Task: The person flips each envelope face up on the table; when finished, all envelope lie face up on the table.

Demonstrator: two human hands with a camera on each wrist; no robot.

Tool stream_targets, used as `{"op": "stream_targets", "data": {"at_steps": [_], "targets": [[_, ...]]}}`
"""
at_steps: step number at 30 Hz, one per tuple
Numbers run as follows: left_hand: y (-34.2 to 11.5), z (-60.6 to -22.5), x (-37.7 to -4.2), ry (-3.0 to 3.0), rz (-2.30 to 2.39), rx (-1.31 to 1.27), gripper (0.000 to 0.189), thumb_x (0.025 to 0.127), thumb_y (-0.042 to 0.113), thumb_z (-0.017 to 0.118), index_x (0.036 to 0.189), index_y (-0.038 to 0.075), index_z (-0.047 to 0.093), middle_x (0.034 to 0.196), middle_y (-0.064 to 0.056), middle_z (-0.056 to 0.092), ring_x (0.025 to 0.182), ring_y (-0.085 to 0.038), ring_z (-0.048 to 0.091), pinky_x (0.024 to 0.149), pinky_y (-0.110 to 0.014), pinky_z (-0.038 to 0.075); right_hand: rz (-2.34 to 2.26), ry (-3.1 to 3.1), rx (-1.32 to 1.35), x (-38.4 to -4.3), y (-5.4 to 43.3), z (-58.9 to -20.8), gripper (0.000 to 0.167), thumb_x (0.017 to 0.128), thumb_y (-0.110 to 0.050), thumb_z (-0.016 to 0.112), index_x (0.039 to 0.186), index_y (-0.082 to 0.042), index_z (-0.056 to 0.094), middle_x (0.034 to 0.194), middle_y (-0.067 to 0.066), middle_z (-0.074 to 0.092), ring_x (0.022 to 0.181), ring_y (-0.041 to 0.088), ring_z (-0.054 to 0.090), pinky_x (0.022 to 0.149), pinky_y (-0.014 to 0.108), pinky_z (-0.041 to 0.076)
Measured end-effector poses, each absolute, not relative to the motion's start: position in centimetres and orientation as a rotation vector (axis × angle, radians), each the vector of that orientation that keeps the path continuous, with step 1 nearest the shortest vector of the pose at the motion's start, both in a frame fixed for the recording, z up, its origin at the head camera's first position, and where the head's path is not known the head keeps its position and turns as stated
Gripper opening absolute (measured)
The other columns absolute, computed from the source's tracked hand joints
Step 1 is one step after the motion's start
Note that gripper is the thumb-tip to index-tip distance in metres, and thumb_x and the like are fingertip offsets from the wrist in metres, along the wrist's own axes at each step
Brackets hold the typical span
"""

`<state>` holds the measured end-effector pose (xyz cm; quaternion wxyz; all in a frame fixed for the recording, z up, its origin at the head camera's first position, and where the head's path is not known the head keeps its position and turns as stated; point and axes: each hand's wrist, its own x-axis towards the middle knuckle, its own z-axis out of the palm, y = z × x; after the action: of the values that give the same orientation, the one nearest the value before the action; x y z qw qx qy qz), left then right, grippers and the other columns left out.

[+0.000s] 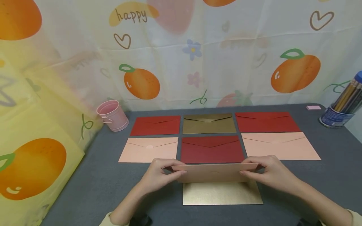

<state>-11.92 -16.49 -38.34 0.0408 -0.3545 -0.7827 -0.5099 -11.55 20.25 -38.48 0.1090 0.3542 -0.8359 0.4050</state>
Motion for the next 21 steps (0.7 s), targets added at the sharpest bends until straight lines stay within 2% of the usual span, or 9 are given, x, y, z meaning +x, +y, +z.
{"op": "stream_targets", "data": {"at_steps": [6,10,14,18,21], "targets": [[-17.2,-38.2,-11.8,-2.424,-1.688,-0.868,0.016,0.084,0.007,0.077,0.099,0.009,0.074,0.087,-0.002,0.072,0.075,-0.013,0.067,0.067,-0.030,0.056,1.244,-2.594,0.884,-11.8,19.0,-38.0,0.025,0.080,-0.019,0.082,0.096,-0.031,0.068,0.074,-0.020,0.063,0.063,0.002,0.056,0.058,0.022,0.049],[-18.2,-38.2,-11.9,-2.446,-1.783,-0.707,0.019,0.085,0.008,0.076,0.103,0.008,0.072,0.085,-0.006,0.071,0.071,-0.015,0.066,0.064,-0.028,0.054,1.398,-2.657,0.819,-12.2,17.8,-37.7,0.021,0.082,-0.024,0.080,0.098,-0.025,0.067,0.074,-0.013,0.063,0.059,0.006,0.054,0.057,0.024,0.049],[-19.5,-38.3,-12.1,-2.447,-1.848,-0.589,0.025,0.086,0.006,0.074,0.110,0.005,0.068,0.086,-0.009,0.072,0.070,-0.016,0.065,0.065,-0.026,0.052,1.677,-2.658,0.824,-12.9,16.5,-37.7,0.024,0.085,-0.021,0.078,0.104,-0.014,0.065,0.083,-0.002,0.066,0.067,0.011,0.062,0.064,0.026,0.053],[-21.3,-38.2,-12.0,-2.483,-1.898,-0.429,0.031,0.087,0.008,0.073,0.117,0.005,0.065,0.087,-0.007,0.072,0.072,-0.016,0.064,0.066,-0.026,0.051,1.925,-2.666,0.834,-13.6,14.7,-37.9,0.031,0.087,-0.017,0.075,0.113,-0.006,0.062,0.091,0.004,0.070,0.081,0.017,0.067,0.069,0.030,0.056],[-23.0,-38.2,-11.8,-2.520,-1.951,-0.248,0.036,0.088,0.013,0.073,0.122,0.008,0.063,0.088,-0.004,0.072,0.076,-0.016,0.064,0.070,-0.027,0.051,2.021,-2.702,0.847,-13.9,12.8,-38.2,0.037,0.088,-0.016,0.073,0.119,-0.003,0.059,0.086,0.007,0.070,0.077,0.020,0.068,0.066,0.032,0.056]]}}
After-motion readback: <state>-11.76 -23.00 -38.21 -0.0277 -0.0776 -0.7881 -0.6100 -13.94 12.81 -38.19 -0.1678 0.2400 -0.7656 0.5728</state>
